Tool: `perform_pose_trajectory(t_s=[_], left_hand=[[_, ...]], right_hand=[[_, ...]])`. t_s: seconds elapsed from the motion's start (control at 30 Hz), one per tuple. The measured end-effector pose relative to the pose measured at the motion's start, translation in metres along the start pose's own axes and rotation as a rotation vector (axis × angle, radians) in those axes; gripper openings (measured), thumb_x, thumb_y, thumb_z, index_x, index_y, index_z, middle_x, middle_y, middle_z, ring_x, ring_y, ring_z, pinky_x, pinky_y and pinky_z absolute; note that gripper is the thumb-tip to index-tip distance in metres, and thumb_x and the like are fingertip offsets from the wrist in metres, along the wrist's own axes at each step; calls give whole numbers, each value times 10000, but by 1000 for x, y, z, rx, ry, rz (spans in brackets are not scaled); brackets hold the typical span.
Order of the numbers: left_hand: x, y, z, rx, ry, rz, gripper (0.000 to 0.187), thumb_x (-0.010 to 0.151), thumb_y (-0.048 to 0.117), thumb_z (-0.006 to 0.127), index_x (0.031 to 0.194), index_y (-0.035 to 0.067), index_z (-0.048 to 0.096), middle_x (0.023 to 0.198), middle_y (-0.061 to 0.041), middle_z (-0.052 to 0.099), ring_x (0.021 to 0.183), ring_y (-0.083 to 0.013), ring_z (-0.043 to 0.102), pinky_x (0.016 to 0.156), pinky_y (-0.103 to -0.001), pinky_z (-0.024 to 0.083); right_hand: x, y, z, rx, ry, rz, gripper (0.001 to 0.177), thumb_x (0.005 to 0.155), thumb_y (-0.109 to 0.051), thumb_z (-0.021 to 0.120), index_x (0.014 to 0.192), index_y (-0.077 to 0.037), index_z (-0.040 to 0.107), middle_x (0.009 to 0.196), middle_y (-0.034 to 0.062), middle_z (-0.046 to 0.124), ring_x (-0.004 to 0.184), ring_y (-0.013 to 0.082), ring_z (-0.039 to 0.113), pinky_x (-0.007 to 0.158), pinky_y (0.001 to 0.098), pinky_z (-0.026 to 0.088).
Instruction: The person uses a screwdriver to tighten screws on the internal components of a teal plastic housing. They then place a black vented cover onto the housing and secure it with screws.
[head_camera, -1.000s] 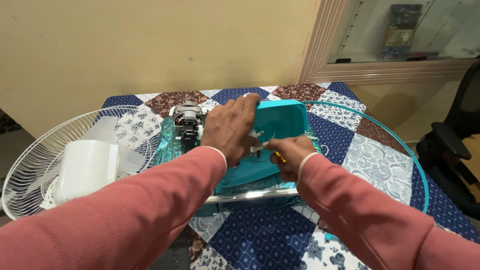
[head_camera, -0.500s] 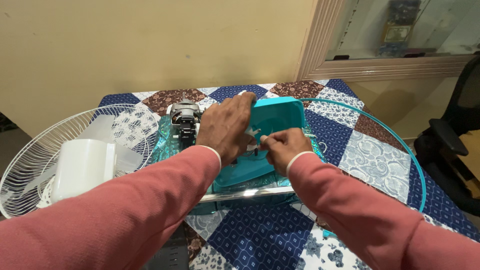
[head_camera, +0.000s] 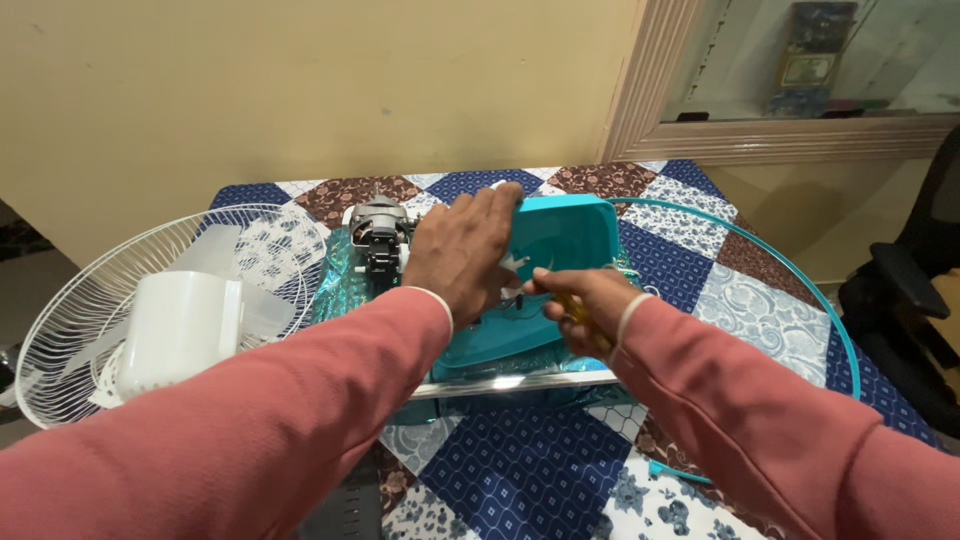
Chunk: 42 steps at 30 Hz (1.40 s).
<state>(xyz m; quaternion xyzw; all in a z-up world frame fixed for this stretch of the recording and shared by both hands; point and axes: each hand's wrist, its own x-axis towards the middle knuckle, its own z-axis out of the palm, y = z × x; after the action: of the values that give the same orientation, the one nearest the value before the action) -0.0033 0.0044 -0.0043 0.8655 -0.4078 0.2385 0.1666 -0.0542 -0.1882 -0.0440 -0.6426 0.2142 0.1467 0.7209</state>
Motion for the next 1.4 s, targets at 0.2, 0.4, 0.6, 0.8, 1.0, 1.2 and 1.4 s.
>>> perform_pose_trajectory(t_s=[0.2, 0.4, 0.6, 0.8, 1.0, 1.2, 1.4], left_hand=[[1, 4, -1, 36, -28, -7, 910, 624, 245, 934, 1360, 60, 432, 1047, -110, 601, 1007, -316, 601, 826, -462, 446], [-1, 4, -1, 67, -5, 31, 893, 649, 254, 926, 1367, 56, 432, 1057, -111, 594, 1003, -312, 592, 819, -446, 440], [-2, 5, -2, 85, -64, -12, 894, 657, 266, 918, 1366, 50, 419, 1043, -114, 577, 994, -308, 584, 817, -442, 437], [-8, 2, -5, 36, -34, 24, 874, 658, 255, 912, 1353, 52, 424, 1047, -122, 573, 1004, -319, 579, 845, -456, 440], [-11, 0, -7, -30, -69, 74, 956, 613, 243, 925, 1380, 40, 390, 1078, -142, 565, 1029, -341, 568, 878, -464, 443], [-11, -3, -5, 24, -119, 44, 950, 605, 200, 914, 1390, 59, 399, 1139, -130, 563, 1108, -333, 559, 948, -442, 441], [-21, -11, -7, -83, 86, 171, 704, 716, 84, 810, 1349, 23, 507, 1294, -150, 596, 1286, -333, 533, 1146, -441, 377]], right_hand=[[2, 56, -52, -449, 249, -89, 361, 776, -317, 827, 1067, -104, 814, 750, 81, 666, 530, 138, 510, 474, 292, 388], [24, 95, -112, -669, 408, -136, 388, 753, -188, 830, 1124, -76, 811, 940, 126, 821, 778, 203, 739, 698, 321, 559], [46, 94, -121, -674, 453, -165, 410, 712, -144, 845, 1118, -138, 789, 944, 99, 828, 819, 196, 781, 785, 342, 606], [38, 102, -125, -777, 673, -115, 252, 817, -209, 805, 1056, -181, 880, 980, 57, 848, 860, 192, 783, 870, 321, 598], [47, 95, -134, -777, 649, -86, 420, 783, -80, 805, 1181, -213, 808, 1111, 59, 807, 968, 217, 773, 920, 343, 604], [55, 93, -124, -597, 428, -251, 680, 749, 146, 742, 1374, -102, 635, 1278, 160, 721, 1104, 281, 720, 933, 385, 634], [45, 97, -126, -396, 315, -376, 680, 712, 184, 716, 1350, -26, 609, 1307, 179, 700, 1221, 299, 686, 975, 411, 577]])
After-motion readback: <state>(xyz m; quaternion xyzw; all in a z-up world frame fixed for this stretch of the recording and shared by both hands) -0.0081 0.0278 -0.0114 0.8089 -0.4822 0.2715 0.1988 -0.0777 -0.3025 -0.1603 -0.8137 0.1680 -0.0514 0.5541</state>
